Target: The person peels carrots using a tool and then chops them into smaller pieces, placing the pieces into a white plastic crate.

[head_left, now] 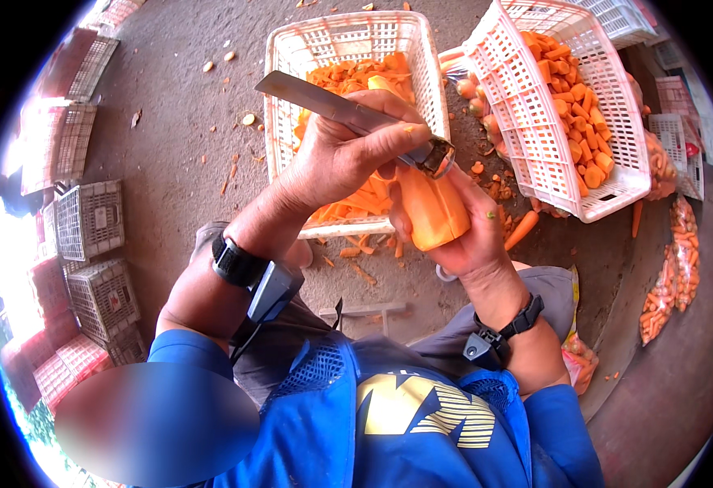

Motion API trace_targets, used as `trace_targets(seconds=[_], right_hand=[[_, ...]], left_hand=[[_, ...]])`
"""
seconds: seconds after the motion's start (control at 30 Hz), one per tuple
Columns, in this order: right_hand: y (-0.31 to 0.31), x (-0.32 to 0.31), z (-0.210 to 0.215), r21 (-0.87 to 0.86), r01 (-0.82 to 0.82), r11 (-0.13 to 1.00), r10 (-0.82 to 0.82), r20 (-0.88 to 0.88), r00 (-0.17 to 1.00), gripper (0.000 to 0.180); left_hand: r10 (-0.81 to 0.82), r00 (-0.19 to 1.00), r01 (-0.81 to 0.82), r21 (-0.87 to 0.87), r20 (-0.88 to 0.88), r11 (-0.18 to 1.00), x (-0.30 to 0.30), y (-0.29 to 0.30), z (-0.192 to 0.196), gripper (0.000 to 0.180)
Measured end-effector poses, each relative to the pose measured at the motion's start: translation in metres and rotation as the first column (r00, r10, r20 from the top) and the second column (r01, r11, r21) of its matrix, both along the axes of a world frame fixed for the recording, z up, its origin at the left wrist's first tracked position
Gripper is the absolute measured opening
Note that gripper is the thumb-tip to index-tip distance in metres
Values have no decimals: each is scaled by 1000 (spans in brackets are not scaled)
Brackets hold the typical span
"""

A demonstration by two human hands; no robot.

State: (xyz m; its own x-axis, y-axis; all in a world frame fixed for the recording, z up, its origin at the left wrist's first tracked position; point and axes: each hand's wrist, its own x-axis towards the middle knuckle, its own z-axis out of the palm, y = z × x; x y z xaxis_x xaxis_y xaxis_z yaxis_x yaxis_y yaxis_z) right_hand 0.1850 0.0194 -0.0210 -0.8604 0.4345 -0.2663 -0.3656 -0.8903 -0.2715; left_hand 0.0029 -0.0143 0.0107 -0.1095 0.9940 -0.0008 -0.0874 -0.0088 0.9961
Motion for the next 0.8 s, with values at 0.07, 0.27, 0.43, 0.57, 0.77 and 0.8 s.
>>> trace_targets(seconds=[0.07, 0.27, 0.43, 0.57, 0.77, 0.8], right_hand=[[0, 1, 1, 29, -50, 998, 51, -41, 998, 48], [-7, 7, 7, -40, -117, 992, 116, -31, 993, 50], [-13, 10, 16, -31, -172, 985, 170, -46, 984, 51], [-5, 10, 2, -72, -81, 994, 83, 33, 996, 50], [-4, 11, 2, -50, -82, 995, 80, -40, 996, 49], [-3, 11, 2, -50, -77, 996, 75, -38, 996, 49]], left_hand=[[12, 1000, -12, 4, -8, 1000, -2, -2, 1, 17], [180, 968, -163, 106, -177, 981, -47, 18, -18, 18], [585, 789, -565, 155, -185, 811, -120, 41, -57, 20], [486, 864, -461, 184, -129, 868, -94, 37, -33, 19], [271, 960, -261, 125, -70, 957, -54, 28, -9, 18], [211, 976, -204, 106, -58, 973, -46, 24, -7, 18]])
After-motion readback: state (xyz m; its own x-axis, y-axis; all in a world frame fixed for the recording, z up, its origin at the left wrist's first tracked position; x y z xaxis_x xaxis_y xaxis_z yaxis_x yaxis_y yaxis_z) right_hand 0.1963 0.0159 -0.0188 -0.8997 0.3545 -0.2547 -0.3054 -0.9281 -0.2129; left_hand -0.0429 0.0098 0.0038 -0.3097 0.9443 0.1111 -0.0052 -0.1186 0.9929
